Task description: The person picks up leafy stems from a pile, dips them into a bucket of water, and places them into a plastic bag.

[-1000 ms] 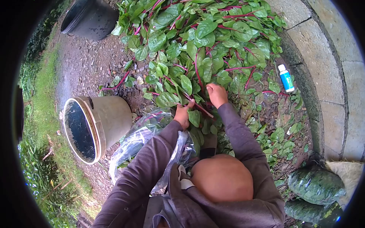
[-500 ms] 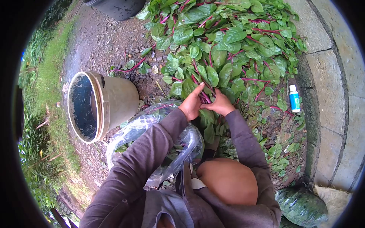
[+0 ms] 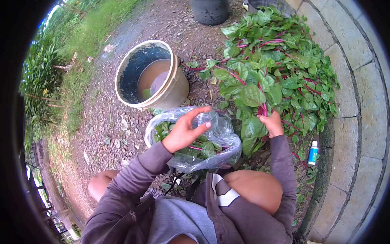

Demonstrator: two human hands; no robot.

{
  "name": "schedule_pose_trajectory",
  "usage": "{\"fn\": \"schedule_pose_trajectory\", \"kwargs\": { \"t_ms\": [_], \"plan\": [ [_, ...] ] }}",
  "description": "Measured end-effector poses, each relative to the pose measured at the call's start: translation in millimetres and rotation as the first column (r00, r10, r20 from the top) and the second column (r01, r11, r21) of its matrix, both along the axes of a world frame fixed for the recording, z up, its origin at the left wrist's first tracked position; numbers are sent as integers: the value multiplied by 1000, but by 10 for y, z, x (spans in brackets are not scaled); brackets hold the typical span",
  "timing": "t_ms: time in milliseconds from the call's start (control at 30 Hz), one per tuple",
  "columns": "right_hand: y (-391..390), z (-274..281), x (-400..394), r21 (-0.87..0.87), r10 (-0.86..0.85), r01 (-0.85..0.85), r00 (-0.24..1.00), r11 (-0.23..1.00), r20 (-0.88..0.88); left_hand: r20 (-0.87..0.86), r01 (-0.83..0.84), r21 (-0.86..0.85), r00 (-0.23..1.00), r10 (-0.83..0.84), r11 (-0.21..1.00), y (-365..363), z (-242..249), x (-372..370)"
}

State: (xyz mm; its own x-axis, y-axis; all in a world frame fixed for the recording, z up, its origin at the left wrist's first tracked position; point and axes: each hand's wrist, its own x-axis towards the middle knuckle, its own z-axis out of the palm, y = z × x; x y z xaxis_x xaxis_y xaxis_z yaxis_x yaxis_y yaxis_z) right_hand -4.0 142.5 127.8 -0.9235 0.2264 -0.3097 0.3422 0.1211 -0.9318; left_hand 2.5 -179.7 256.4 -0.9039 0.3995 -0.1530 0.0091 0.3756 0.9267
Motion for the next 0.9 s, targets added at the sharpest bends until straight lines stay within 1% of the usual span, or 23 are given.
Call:
{"fn": "schedule_pose_trajectory", "kwargs": {
  "t_ms": [33,100,167,233,300,333,367,433,467,500,533,567,600,633,667,700,733,767,833,867,900],
  "plan": [
    [-10,249,-76,65,-4,7,999,998,-44,-215,-33,-30,976,26,999,-262,107,128],
    [-143,962,-270,330,42,7,989,944,-139,-370,-150,-133,925,91,980,-742,313,413],
    [-332,1531,-549,503,183,9,926,864,-330,-404,-256,-134,896,184,957,-1093,348,656],
    [-619,2038,-894,733,298,41,897,679,-326,-401,-366,-103,866,298,925,-1342,313,848],
    [-1264,2569,-1058,889,400,197,838,413,-372,-454,-392,-95,835,311,915,-1420,173,949],
    [-1531,2693,-1201,933,469,195,821,303,-324,-459,-381,-42,828,321,924,-1425,77,967],
    [-1846,2754,-1308,958,533,261,797,121,-284,-470,-366,-60,831,297,929,-1421,43,980],
    [-2608,2844,-1465,960,724,269,677,-74,-133,-466,-361,-73,836,288,930,-1414,-60,1011],
    [-2961,2742,-1568,945,782,279,622,-170,-43,-481,-371,-81,828,290,925,-1392,-141,1027],
    [-3291,2558,-1676,919,831,300,554,-255,50,-460,-358,-71,840,287,931,-1421,-115,1058],
    [-3627,2334,-1752,898,836,260,518,-355,180,-460,-336,-23,840,288,942,-1427,-221,1072],
    [-3883,2070,-1847,876,839,192,433,-443,330,-466,-332,-3,835,293,943,-1426,-312,1080],
    [-4000,1453,-2198,832,824,200,378,-518,422,-475,-325,7,831,289,946,-1457,-355,1110],
    [-4215,1163,-2218,745,759,181,285,-642,585,-468,-322,44,830,304,946,-1460,-415,1108],
    [-4427,958,-2210,702,714,134,186,-699,675,-458,-325,115,821,340,939,-1477,-423,1103],
    [-4564,465,-2486,614,607,8,166,-789,777,-524,-365,151,758,388,919,-1406,-582,1041],
    [-4529,-88,-2838,658,652,-60,87,-751,753,-565,-351,193,724,397,916,-1503,-586,980],
    [-4640,-187,-2839,717,717,-76,26,-693,696,-602,-319,236,693,396,918,-1552,-558,923],
    [-4757,-554,-3055,622,649,-326,32,-712,760,-581,-321,317,678,450,893,-1607,-587,840],
    [-4771,-715,-3100,637,683,-325,-42,-699,729,-572,-315,352,673,469,881,-1641,-602,805],
    [-4818,-759,-3064,653,714,-327,-113,-684,691,-562,-320,329,690,456,889,-1684,-579,785]
  ]
}}
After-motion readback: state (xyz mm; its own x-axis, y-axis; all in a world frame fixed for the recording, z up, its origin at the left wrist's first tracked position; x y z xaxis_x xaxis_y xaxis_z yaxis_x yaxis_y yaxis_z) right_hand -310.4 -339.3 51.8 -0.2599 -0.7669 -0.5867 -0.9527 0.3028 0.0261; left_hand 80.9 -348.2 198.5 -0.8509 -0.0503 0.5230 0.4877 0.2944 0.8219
